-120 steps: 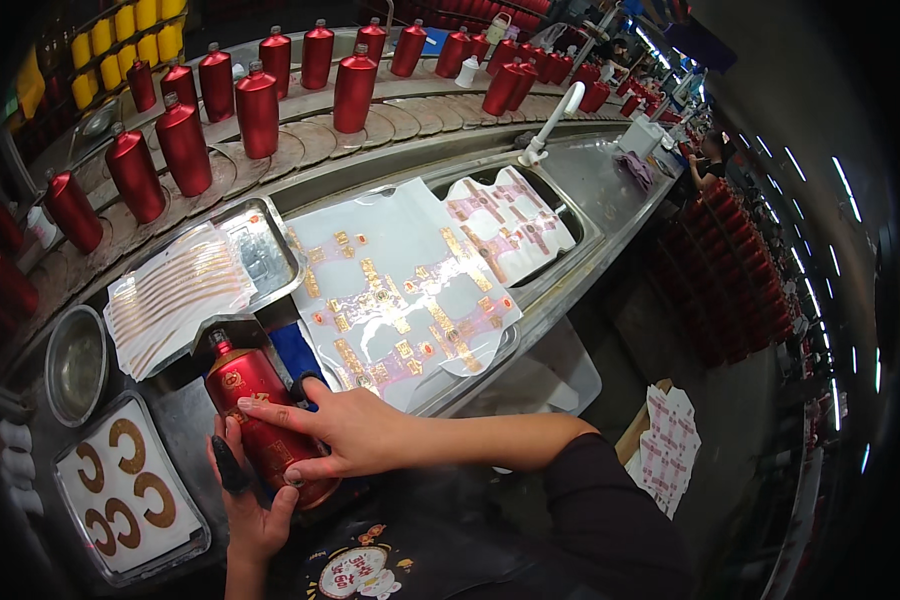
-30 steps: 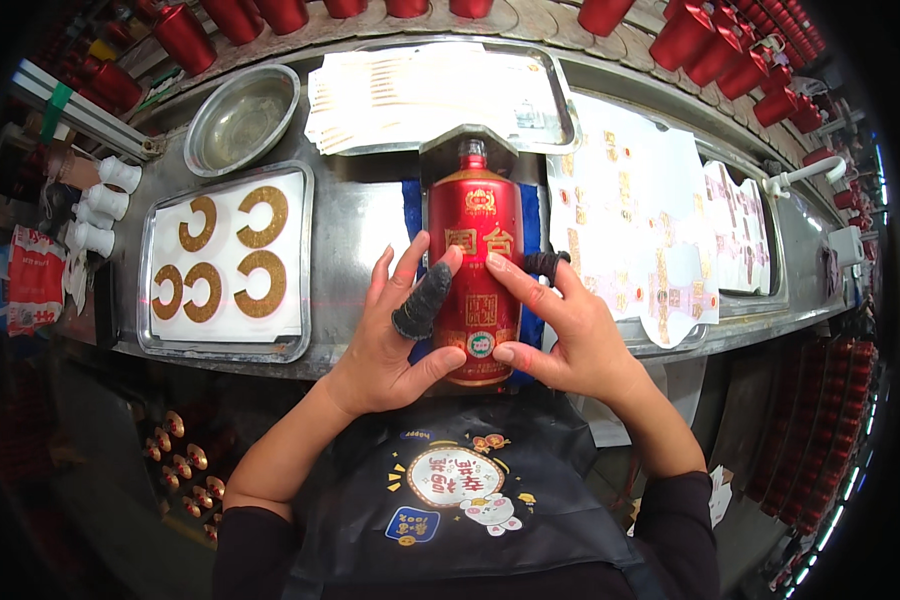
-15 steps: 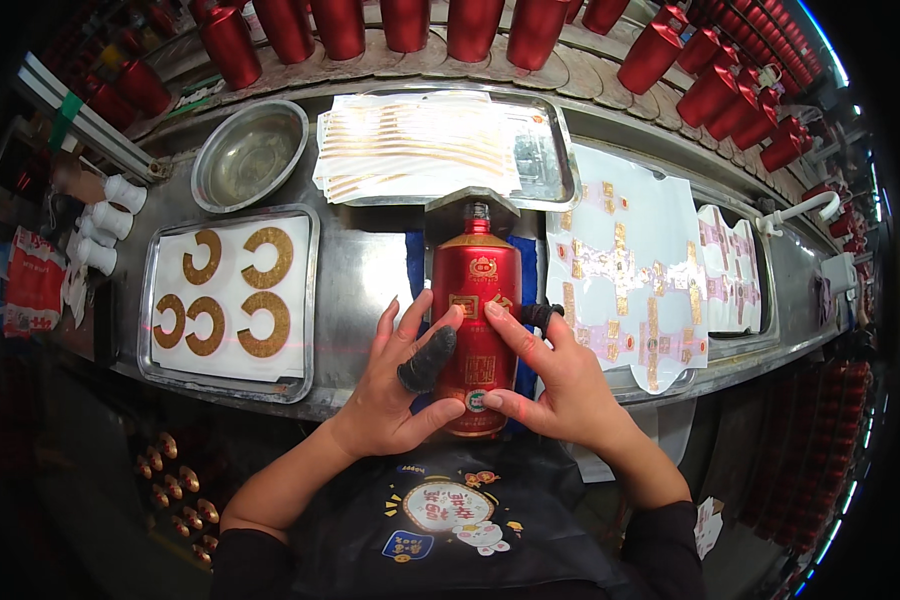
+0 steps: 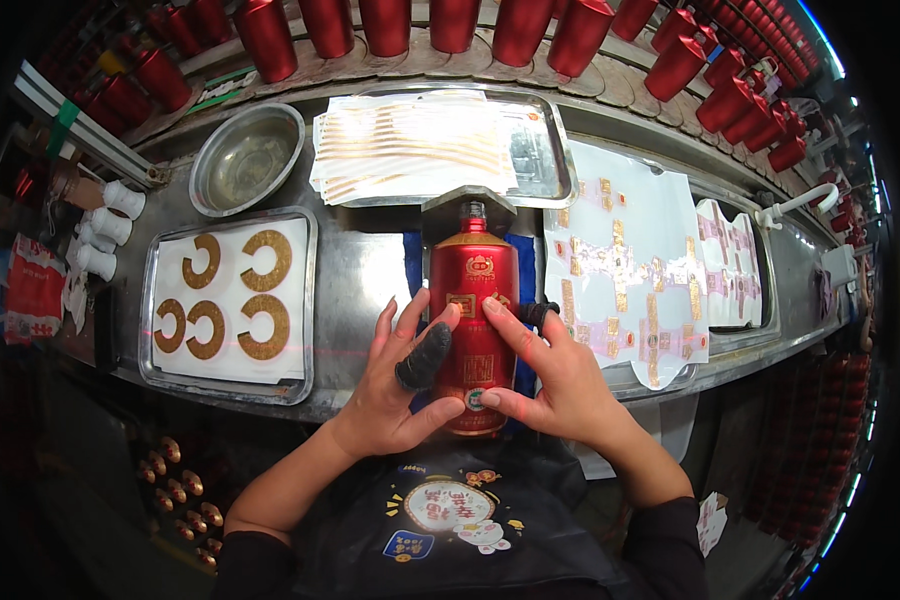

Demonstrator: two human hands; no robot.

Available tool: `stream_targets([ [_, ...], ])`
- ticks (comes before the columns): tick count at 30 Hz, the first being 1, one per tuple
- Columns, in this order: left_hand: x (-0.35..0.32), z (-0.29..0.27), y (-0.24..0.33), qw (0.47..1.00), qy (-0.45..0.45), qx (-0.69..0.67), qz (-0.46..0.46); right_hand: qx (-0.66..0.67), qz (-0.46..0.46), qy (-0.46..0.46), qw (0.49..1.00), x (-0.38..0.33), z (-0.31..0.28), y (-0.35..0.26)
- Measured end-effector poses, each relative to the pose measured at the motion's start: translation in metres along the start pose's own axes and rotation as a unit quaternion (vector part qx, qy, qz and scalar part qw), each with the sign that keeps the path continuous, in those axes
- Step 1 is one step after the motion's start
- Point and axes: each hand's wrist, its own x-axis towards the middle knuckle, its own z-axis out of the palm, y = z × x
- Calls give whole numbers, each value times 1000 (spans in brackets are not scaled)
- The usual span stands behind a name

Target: The person applies gold crescent-shaped stickers and rectangular paper labels to red cylindrical bottles. They wipe the bottle surface, peel and position the stickers, smooth them with a tool, and place the finished bottle on a rack.

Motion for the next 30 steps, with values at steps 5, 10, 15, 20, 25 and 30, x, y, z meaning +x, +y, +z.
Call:
stream_targets([
  [5, -1, 3, -4, 1000, 0, 9, 11, 21, -42, 65, 997, -3, 5, 3],
  [10, -8, 7, -4, 999, 20, -47, -9, 255, 81, 88, 960, 0, 0, 34],
  [15, -22, 13, 2, 990, -17, -117, -77, 634, 222, 273, 689, 8, -23, 67],
  [20, -26, 26, -3, 991, 7, -124, -60, 404, 53, 303, 862, -25, 9, 35],
  [25, -29, 29, -6, 986, 11, -146, -81, -16, -184, 127, 975, -40, 22, -3],
  [30, -28, 28, -7, 993, 23, -107, -44, -79, -327, 272, 902, 79, -35, -12],
])
